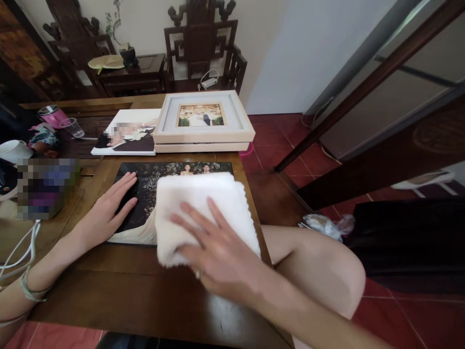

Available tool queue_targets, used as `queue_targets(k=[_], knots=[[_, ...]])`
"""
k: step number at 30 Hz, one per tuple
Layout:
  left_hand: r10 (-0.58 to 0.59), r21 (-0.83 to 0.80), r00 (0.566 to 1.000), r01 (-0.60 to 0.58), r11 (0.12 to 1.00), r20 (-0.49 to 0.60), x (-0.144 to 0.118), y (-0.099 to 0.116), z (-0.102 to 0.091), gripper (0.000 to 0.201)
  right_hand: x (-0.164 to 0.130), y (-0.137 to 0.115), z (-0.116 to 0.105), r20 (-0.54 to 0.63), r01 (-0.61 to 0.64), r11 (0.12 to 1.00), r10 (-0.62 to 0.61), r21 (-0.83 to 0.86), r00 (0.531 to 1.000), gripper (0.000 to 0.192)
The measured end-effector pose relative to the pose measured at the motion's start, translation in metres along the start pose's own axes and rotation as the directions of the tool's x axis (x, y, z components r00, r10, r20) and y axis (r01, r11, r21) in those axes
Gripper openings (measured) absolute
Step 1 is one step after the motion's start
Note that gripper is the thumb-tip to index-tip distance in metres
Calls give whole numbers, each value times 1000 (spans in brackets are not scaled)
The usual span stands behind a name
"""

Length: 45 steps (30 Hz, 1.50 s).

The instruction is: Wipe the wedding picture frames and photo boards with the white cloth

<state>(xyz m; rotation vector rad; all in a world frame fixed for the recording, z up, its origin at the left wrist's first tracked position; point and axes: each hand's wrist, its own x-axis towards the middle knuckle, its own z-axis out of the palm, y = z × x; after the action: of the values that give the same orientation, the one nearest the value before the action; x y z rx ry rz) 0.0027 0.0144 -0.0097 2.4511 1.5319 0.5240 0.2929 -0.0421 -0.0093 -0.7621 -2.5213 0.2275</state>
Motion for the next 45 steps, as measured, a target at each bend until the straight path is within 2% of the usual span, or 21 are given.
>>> queue_targets(k=[3,6,10,15,18,21,28,31,35,41,45], knots=[[-5,6,1000,5,1000,-2,1,0,1,55,-11,-22,0,13,62,997,-62,49,998,26],[-5,9,1000,5,1000,3,2,0,2,55,-7,-19,-5,62,67,994,-73,86,995,26],[11,0,1000,-11,1000,-8,1,-2,2,55,15,12,-9,99,31,999,-36,43,994,28],[8,-28,1000,-8,1000,-10,-1,-2,0,53,42,57,-3,55,-6,997,10,-79,998,29],[-12,-36,1000,13,999,7,-1,-2,-1,53,52,68,0,46,-62,992,67,-109,997,27],[-22,-40,1000,22,999,13,-1,-2,-1,54,51,56,1,36,-89,990,94,-107,995,32],[-9,-23,1000,9,1000,20,-2,0,-2,53,15,-21,10,82,15,999,-19,53,996,29],[-8,-23,999,9,1000,33,-2,0,-3,53,10,-29,8,102,41,995,-51,96,993,29],[-19,-33,999,20,999,27,-2,0,-3,52,26,-2,-3,188,3,996,-20,86,982,31],[-42,-30,999,43,999,29,-3,3,-3,53,66,51,-1,141,-117,989,129,-88,982,35],[-56,-26,998,57,998,22,-4,5,-3,53,78,56,3,122,-166,979,180,-116,976,32]])
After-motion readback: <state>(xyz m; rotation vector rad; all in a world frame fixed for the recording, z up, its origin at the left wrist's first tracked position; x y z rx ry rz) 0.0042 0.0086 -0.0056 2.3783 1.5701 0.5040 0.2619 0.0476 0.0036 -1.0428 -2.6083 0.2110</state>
